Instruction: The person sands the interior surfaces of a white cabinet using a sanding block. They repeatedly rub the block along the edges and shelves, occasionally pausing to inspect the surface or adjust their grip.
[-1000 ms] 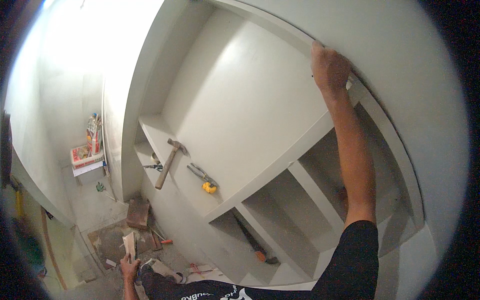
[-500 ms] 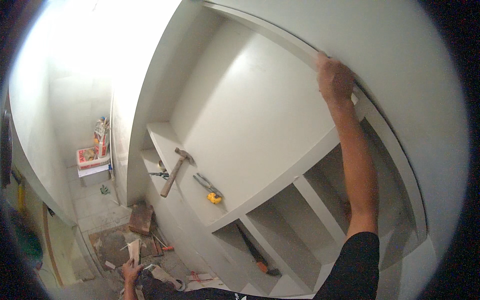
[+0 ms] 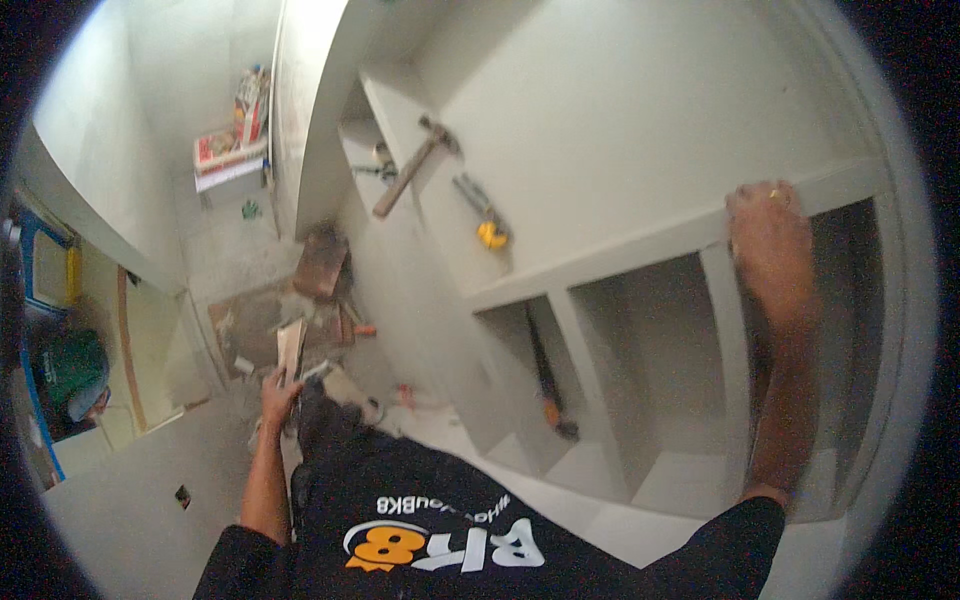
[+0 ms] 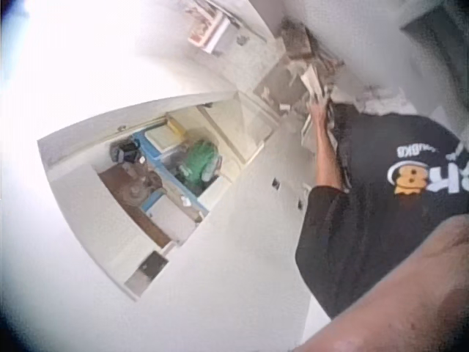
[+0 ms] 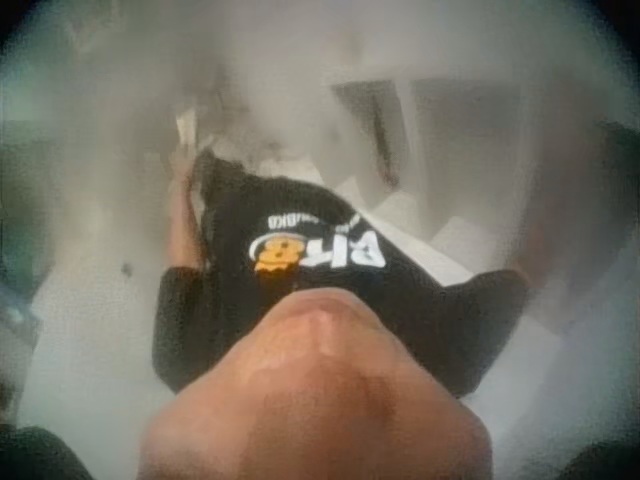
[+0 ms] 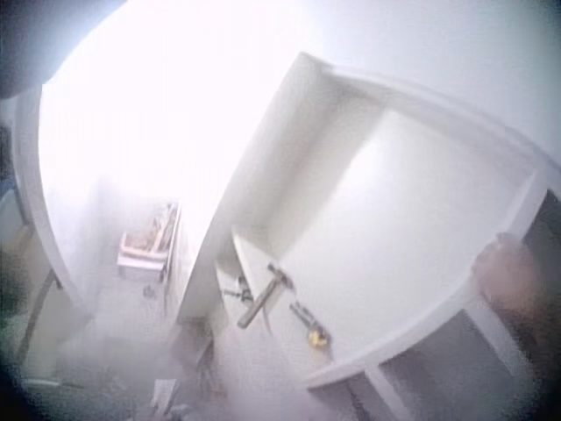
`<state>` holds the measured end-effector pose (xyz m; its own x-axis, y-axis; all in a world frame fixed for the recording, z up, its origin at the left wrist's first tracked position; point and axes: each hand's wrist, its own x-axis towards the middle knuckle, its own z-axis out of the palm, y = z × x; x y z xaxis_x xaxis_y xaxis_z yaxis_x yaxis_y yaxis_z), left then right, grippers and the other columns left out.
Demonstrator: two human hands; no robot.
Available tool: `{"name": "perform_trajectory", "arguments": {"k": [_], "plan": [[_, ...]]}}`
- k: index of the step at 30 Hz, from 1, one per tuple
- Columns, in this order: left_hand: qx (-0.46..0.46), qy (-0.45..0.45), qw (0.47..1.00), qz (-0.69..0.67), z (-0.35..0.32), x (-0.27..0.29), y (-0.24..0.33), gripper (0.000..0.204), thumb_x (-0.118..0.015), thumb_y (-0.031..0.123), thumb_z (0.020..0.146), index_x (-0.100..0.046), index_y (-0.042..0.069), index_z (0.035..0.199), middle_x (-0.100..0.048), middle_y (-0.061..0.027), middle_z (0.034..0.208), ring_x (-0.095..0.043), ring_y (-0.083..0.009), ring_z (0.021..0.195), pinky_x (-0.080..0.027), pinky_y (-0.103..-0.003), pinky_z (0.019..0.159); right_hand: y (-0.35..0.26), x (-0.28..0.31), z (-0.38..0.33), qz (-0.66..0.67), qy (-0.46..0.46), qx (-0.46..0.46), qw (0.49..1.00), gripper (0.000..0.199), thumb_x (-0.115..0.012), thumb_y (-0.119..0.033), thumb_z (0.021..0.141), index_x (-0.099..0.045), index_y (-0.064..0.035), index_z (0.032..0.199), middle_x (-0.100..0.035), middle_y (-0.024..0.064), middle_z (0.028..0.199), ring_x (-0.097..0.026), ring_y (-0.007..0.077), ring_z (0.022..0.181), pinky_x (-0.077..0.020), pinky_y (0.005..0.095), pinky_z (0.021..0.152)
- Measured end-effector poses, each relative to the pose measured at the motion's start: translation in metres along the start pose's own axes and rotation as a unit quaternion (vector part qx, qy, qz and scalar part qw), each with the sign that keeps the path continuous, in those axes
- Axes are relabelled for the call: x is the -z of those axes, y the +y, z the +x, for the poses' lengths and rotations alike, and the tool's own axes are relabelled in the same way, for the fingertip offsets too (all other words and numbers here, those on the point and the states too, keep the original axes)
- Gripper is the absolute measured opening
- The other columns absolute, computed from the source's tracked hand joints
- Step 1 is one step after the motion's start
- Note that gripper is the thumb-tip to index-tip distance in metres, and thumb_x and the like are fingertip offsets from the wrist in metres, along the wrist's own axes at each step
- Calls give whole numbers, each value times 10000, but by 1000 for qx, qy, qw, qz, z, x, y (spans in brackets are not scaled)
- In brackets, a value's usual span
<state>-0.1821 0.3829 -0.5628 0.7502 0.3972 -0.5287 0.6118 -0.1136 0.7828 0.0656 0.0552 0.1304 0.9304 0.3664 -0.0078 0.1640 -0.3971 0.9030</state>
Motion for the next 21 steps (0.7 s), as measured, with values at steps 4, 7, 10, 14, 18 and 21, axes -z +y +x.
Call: {"name": "perform_trajectory", "arguments": {"k": [4, 7, 10, 14, 18, 21], "plan": [[-37, 2, 998, -58, 4, 4, -14, 816, -886, 361, 754, -593, -7, 1421, -580, -250, 1380, -582, -376, 1268, -439, -450, 1086, -13, -21, 14, 93, 35, 77, 992, 171, -602, -123, 934, -712, -45, 1039, -688, 165, 1093, -625, 337, 1131, -462, 481, 1054], [-38, -23, 998, -54, 24, -8, -42, 804, -870, 367, 781, -582, 7, 1440, -567, -246, 1386, -573, -384, 1268, -432, -466, 1093, -62, -22, 22, 72, -7, 127, 989, 133, -591, -101, 912, -704, -33, 903, -680, 173, 1009, -659, 348, 1056, -520, 471, 972], [-50, -12, 998, -35, 5, 9, -4, 776, -845, 355, 789, -589, 23, 1442, -573, -251, 1365, -580, -385, 1254, -427, -458, 1097, -112, -59, 28, 104, -44, 170, 979, 166, -602, -113, 907, -729, -18, 958, -719, 171, 984, -697, 335, 1001, -524, 465, 959], [-48, -12, 998, -36, 1, 14, -17, 768, -829, 368, 780, -603, 35, 1435, -579, -259, 1353, -583, -392, 1257, -423, -448, 1100, -193, -110, 33, 134, -66, 240, 959, 205, -603, -117, 904, -760, -34, 1006, -751, 159, 1015, -718, 299, 997, -512, 449, 942], [-19, -5, 1000, 1, -2, 21, -17, 779, -829, 402, 779, -607, 41, 1433, -583, -258, 1336, -552, -380, 1295, -421, -452, 1098, -270, -152, 45, 191, -105, 258, 941, 228, -582, -158, 925, -768, -42, 990, -754, 161, 1060, -711, 287, 1056, -491, 459, 968], [-7, 8, 1000, 0, -10, 28, -24, 778, -824, 396, 784, -601, 45, 1442, -579, -252, 1358, -527, -364, 1330, -401, -454, 1118, -327, -185, 42, 184, -131, 289, 930, 256, -570, -183, 941, -768, -44, 1024, -746, 172, 1094, -691, 305, 1114, -475, 477, 1013]]}}
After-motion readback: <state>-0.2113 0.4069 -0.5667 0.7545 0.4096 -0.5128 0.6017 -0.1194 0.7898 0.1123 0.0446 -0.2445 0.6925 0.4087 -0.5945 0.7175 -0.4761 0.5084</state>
